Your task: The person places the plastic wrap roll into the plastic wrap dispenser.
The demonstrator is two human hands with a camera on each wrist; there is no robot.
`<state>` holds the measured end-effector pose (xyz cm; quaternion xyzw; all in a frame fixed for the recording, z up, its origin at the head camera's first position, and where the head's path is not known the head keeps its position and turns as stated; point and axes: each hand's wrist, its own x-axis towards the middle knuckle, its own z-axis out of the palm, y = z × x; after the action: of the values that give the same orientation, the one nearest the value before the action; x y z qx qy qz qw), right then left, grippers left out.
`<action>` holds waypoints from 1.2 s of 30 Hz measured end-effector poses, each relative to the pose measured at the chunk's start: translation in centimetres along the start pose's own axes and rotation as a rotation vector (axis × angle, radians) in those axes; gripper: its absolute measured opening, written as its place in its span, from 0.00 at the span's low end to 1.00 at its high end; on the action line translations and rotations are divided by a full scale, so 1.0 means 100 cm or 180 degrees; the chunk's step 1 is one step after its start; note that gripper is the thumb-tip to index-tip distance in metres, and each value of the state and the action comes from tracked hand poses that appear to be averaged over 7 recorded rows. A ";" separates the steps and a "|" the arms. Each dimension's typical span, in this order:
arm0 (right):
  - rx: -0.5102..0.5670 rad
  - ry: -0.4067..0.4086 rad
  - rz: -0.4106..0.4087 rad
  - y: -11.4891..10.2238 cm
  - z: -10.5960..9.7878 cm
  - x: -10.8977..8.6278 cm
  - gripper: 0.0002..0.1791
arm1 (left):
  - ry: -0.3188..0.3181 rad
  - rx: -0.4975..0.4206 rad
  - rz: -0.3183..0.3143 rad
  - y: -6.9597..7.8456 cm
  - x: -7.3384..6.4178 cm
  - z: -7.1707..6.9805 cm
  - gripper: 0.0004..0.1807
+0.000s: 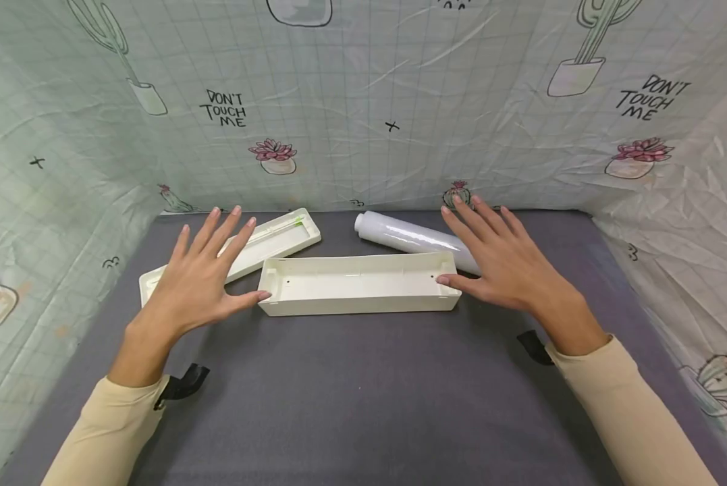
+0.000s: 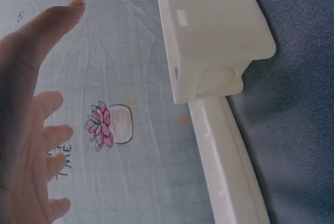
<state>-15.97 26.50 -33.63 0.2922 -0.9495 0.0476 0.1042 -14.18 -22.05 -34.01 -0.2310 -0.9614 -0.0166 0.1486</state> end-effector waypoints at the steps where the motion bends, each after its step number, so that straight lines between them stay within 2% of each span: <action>1: 0.0005 -0.0005 0.0008 0.000 0.000 0.000 0.56 | 0.0004 -0.0006 0.0004 0.000 0.000 0.000 0.61; 11: 0.0000 -0.0068 0.0071 0.003 0.000 -0.002 0.54 | 0.0013 -0.0099 0.0082 -0.001 0.000 0.007 0.60; 20: 0.0089 0.0003 0.0007 0.008 -0.001 0.000 0.53 | -0.0027 -0.0181 0.0098 -0.003 0.001 0.014 0.60; 24: 0.0220 0.0015 -0.0032 0.010 -0.003 0.001 0.53 | -0.0100 -0.0287 0.0064 -0.005 0.000 0.018 0.59; 30: 0.0288 0.0058 -0.0111 0.012 -0.006 0.004 0.50 | -0.0035 -0.0559 0.0136 -0.008 -0.002 0.026 0.57; 32: 0.0278 0.0048 -0.0097 0.012 -0.007 0.006 0.48 | -0.0073 -0.0699 0.0091 -0.009 -0.003 0.028 0.55; 36: 0.0292 -0.0078 0.0041 0.011 -0.010 0.008 0.46 | -0.0344 -0.0962 -0.0164 -0.008 -0.005 0.031 0.50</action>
<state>-17.02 27.15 -32.49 0.2911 -0.9494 0.0882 0.0787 -15.00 -22.70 -37.08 -0.2266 -0.9601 -0.1524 0.0598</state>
